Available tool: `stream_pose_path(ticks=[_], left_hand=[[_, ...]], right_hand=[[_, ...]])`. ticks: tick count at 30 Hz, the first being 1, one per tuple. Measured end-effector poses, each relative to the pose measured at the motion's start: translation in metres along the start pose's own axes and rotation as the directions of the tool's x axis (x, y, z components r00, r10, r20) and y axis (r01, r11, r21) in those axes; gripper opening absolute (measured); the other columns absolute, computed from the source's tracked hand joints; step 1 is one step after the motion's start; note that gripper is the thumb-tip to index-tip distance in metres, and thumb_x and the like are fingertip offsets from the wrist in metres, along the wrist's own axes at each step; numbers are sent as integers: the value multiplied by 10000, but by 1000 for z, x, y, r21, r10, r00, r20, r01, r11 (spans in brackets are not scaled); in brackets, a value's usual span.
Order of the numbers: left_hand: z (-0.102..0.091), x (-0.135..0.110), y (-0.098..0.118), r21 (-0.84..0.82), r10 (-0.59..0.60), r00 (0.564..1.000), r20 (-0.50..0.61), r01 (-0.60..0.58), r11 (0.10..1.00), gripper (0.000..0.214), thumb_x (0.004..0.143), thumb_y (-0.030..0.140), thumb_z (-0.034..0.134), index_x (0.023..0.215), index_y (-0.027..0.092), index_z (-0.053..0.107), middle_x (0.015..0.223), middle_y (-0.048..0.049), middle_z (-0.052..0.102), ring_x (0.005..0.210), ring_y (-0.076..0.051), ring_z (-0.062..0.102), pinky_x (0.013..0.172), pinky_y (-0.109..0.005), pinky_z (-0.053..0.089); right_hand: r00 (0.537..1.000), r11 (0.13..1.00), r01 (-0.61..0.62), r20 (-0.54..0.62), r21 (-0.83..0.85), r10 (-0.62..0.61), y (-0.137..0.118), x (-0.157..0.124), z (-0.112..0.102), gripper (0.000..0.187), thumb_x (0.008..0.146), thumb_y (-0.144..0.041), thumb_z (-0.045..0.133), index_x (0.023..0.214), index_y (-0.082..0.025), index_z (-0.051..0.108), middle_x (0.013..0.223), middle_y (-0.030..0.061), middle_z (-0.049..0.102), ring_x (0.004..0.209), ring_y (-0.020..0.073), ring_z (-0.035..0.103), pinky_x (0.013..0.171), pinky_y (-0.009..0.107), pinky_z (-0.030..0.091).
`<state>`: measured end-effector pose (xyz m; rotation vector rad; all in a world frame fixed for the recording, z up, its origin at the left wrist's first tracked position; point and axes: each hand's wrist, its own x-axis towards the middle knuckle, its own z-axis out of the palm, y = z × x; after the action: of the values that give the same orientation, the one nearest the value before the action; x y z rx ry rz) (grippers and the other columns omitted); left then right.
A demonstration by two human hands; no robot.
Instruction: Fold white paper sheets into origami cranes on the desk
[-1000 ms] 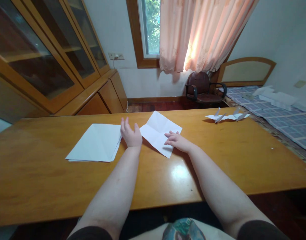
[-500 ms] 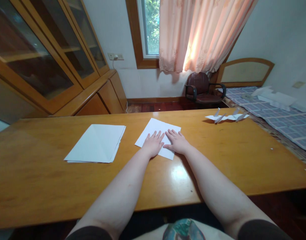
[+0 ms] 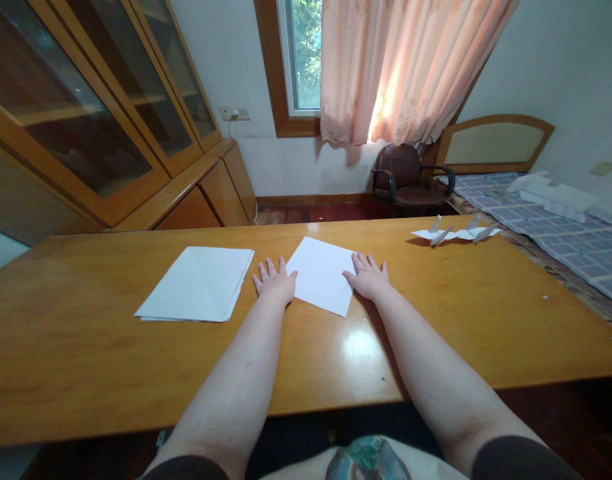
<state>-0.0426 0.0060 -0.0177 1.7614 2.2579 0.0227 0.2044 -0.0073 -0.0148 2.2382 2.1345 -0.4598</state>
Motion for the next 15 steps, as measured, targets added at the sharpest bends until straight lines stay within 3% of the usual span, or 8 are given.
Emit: stream_pose_path(ticks=[8,15], left_hand=[[-2,10,4,24,-47,983,-178,52,998,759,874,580,290,1505,175,179,1571,-149,106,1431,-370,55,1119,-570,105],[-2,6,6,43,70,989,-128,-65,997,900,787,714,330,1493,165,228,1561,-174,134,1429,-383,45,1121,-568,102]], right_hand=[[994,994,-113,-14,-4,113,1,-4,-1,733,888,-612,201,1516,-243,123,1581,11,82,1436,323,41,1092,637,-7],[973,974,-226,-44,-18,225,2,-2,-1,695,915,-521,183,1518,-179,125,1582,42,81,1434,339,-3,1097,625,-24]])
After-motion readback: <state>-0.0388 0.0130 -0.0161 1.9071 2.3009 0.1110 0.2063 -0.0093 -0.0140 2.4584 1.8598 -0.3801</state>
